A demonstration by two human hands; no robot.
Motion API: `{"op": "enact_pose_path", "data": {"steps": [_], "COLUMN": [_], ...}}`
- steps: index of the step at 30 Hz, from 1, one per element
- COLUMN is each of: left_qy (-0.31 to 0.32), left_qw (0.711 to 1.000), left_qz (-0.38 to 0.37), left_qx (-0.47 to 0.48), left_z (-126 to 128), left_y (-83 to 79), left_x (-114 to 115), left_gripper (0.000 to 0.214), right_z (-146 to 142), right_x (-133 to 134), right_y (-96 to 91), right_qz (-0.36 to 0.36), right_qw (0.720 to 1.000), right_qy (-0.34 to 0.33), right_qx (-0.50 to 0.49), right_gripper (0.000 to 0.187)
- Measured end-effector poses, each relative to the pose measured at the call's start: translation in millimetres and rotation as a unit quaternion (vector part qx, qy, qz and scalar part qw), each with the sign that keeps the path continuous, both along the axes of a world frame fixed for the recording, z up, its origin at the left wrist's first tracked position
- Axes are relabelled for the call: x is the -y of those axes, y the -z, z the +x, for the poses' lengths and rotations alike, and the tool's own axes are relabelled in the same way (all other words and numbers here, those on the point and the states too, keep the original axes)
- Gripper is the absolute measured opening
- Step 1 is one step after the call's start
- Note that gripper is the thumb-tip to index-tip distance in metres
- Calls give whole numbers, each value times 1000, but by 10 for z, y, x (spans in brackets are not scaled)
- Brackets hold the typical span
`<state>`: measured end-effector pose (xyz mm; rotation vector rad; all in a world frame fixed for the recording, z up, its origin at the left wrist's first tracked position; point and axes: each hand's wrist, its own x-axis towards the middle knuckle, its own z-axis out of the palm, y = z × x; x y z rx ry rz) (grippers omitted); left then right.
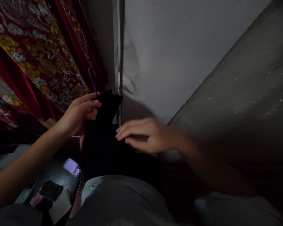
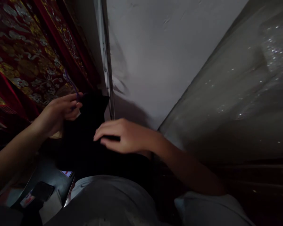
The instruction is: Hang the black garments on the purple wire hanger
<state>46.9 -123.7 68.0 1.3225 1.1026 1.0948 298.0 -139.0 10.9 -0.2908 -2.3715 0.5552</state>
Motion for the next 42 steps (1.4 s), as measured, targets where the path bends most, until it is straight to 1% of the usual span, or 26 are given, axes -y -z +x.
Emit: {"op": "enact_pose_path", "data": {"steps": [2,3,4,5,7,9,11,13,15,17,19,20,22,24,26,28,29,30,32,33,34,35,37,38,40,42], "left_qy": [23,32,35,26,-18,-80,-126,-149,-147,-134,-123,-117,-87,-24,51,97,103,98,78,77,84,97,123,128,120,105], "left_qw": [991,978,959,940,905,880,864,853,829,783,739,728,722,721,718,720,726,734,745,744,740,736,739,748,774,805], "left_qz": [29,65,112,164,260,323,348,348,370,432,494,513,530,534,531,508,486,456,383,350,327,313,313,319,322,307], "left_qx": [-128,-197,-256,-299,-336,-339,-343,-358,-393,-428,-440,-439,-435,-441,-448,-462,-476,-494,-540,-563,-582,-592,-584,-568,-531,-496], "left_z": [-239,-346,-436,-508,-593,-620,-622,-621,-614,-584,-518,-473,-368,-258,-146,-27,33,93,194,232,260,278,294,297,305,323], "left_y": [9,-12,-45,-83,-149,-164,-120,-45,26,80,139,181,309,499,725,956,1068,1175,1378,1473,1563,1647,1793,1855,1957,2040], "left_x": [62,93,121,144,160,113,-10,-182,-343,-434,-437,-416,-358,-323,-333,-382,-414,-447,-503,-522,-531,-530,-495,-464,-383,-288], "left_gripper": [26,21,20,23,28,28,30,35,45,62,71,70,61,48,38,41,47,53,58,54,46,39,40,44,47,46], "right_z": [143,208,259,291,303,267,214,166,142,159,228,280,406,529,615,648,646,638,618,617,625,643,702,737,797,815], "right_x": [-209,-317,-419,-510,-647,-729,-778,-833,-932,-1093,-1294,-1389,-1526,-1554,-1469,-1310,-1219,-1128,-967,-905,-861,-840,-871,-923,-1071,-1205], "right_y": [-7,3,29,69,185,308,380,372,293,187,102,75,53,62,86,122,146,172,233,264,295,325,391,433,555,733], "right_qz": [32,34,24,2,-62,-148,-241,-300,-305,-281,-262,-257,-240,-203,-161,-141,-143,-150,-179,-192,-201,-203,-186,-173,-157,-149], "right_qw": [990,980,973,971,970,956,925,889,860,838,817,803,776,758,765,776,773,764,730,717,715,723,746,751,738,718], "right_qy": [101,156,194,213,220,227,231,226,237,266,291,298,303,311,326,341,341,338,326,325,330,340,355,358,364,399], "right_qx": [-97,-121,-122,-107,-86,-113,-183,-262,-333,-384,-424,-447,-499,-536,-531,-512,-515,-529,-573,-586,-582,-566,-531,-527,-546,-551], "right_gripper": [21,20,22,27,31,34,48,57,59,56,50,46,41,40,44,45,44,40,32,30,29,29,30,30,30,30]}}
